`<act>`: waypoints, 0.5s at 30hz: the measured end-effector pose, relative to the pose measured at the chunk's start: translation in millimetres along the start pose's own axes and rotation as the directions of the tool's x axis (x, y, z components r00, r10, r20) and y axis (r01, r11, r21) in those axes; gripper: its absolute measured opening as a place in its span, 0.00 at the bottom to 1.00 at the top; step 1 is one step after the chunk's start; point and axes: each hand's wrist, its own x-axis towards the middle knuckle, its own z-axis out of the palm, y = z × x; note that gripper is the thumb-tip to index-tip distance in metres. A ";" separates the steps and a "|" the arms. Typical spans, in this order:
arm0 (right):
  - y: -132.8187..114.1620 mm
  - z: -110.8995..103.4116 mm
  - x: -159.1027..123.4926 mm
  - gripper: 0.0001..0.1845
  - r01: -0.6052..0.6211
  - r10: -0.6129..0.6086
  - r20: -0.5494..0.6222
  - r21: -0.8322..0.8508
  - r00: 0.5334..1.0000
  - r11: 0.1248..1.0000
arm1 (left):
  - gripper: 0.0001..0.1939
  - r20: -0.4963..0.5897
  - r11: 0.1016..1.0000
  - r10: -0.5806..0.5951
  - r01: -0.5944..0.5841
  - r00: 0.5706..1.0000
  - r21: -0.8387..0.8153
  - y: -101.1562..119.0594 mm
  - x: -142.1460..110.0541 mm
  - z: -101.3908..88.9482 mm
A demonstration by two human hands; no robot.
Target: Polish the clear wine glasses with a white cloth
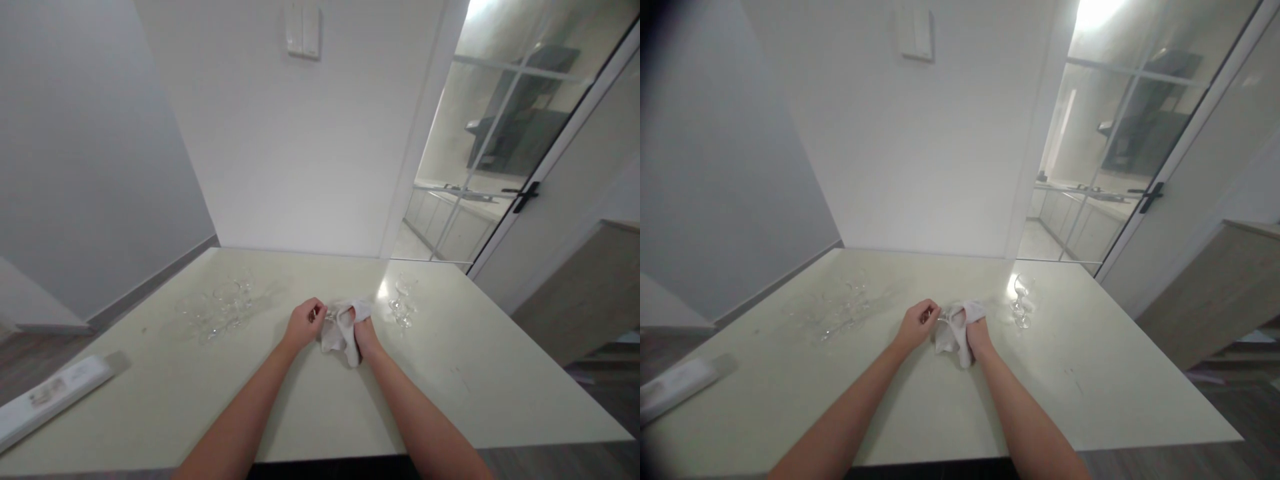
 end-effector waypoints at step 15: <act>-0.6 -1.6 2.3 0.17 0.066 -0.069 -0.037 -0.074 0.997 0.995 | 0.11 0.011 0.997 0.072 -0.072 0.997 -0.007 2.4 -5.0 -2.4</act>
